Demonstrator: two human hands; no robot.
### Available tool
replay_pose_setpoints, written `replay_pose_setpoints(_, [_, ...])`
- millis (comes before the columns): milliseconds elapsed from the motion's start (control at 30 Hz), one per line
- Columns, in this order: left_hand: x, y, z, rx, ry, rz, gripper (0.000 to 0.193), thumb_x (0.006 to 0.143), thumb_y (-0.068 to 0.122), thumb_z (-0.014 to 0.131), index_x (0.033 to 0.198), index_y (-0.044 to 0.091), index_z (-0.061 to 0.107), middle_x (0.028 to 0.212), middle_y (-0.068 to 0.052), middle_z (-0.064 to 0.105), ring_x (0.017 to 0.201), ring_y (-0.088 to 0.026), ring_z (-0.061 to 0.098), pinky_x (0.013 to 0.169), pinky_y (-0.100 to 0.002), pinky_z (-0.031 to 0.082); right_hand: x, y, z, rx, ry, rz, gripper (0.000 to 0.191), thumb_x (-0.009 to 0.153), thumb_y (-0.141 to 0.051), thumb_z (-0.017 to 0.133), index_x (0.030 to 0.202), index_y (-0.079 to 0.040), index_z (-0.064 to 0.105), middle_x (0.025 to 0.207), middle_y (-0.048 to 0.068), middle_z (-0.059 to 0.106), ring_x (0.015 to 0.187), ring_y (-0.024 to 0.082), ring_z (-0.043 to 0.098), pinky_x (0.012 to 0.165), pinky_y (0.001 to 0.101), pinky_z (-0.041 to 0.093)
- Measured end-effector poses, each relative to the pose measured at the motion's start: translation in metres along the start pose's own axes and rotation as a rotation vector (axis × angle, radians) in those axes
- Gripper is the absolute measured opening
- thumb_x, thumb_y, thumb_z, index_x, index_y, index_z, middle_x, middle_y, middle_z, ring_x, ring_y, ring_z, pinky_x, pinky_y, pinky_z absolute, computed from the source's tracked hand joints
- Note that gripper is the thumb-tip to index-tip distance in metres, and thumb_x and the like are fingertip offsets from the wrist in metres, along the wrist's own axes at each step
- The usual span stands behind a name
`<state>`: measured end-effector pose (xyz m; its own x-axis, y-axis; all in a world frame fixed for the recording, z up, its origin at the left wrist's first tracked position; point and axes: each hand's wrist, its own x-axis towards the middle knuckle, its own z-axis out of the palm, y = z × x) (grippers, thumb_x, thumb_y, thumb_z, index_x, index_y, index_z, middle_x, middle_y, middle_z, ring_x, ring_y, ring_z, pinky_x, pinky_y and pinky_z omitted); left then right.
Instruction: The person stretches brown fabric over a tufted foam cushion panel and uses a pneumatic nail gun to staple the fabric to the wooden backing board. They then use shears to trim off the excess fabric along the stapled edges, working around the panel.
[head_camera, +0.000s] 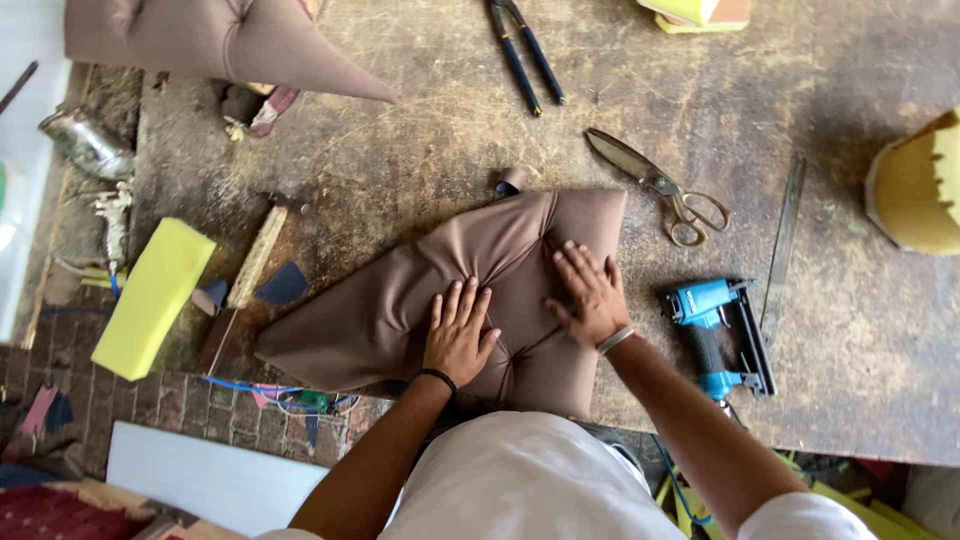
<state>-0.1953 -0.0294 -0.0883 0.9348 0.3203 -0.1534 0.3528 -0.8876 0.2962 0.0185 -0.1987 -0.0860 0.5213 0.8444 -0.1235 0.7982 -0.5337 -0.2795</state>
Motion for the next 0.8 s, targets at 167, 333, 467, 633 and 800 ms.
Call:
replay_pose_setpoints(167, [0.006,-0.009,0.010,0.016,-0.034,-0.034,0.075,0.098,0.049,0.055,0.160,0.013,0.031,0.169,-0.014,0.021,0.156,-0.036,0.016,0.124,-0.057,0.009,0.079,0.017,-0.029,0.055,-0.088,0.099,0.097,0.088,-0.066,0.058,0.162,-0.019,0.017,0.170,0.003,0.015,0.156,0.024,0.014,0.123,0.0563,0.007])
replay_pose_setpoints(333, [0.009,-0.011,0.010,-0.001,-0.069,-0.034,0.077,0.097,0.048,0.057,0.160,0.013,0.029,0.169,-0.013,0.018,0.155,-0.034,0.013,0.122,-0.058,0.007,0.119,0.010,-0.060,-0.058,-0.282,0.193,0.105,0.082,-0.068,0.069,0.163,-0.023,0.021,0.165,0.007,0.029,0.153,0.027,0.024,0.127,0.0546,0.014])
replay_pose_setpoints(467, [0.006,-0.010,-0.003,-0.013,-0.112,-0.052,0.077,0.095,0.047,0.061,0.159,0.016,0.030,0.169,-0.010,0.019,0.156,-0.033,0.016,0.124,-0.057,0.010,0.129,0.000,-0.087,-0.013,-0.468,0.303,0.097,0.073,-0.062,0.077,0.157,-0.033,0.039,0.158,0.008,0.042,0.149,0.031,0.034,0.120,0.0541,0.031])
replay_pose_setpoints(633, [-0.006,-0.026,-0.027,-0.044,0.037,-0.141,0.076,0.092,0.046,0.066,0.157,0.016,0.037,0.168,-0.012,0.032,0.151,-0.033,0.033,0.121,-0.053,0.027,0.142,0.015,-0.116,0.045,-0.528,0.154,0.097,0.064,-0.072,0.084,0.136,-0.011,0.059,0.128,0.016,0.068,0.121,0.035,0.064,0.103,0.0433,0.051])
replay_pose_setpoints(800, [-0.015,-0.074,-0.057,-0.107,0.066,-0.526,0.095,0.081,0.061,0.076,0.155,0.016,0.037,0.160,-0.015,0.038,0.148,-0.035,0.034,0.115,-0.059,0.027,0.130,0.005,-0.125,-0.041,-0.447,0.132,0.091,0.064,-0.082,0.077,0.124,-0.015,0.067,0.109,0.013,0.076,0.101,0.031,0.073,0.087,0.0408,0.058])
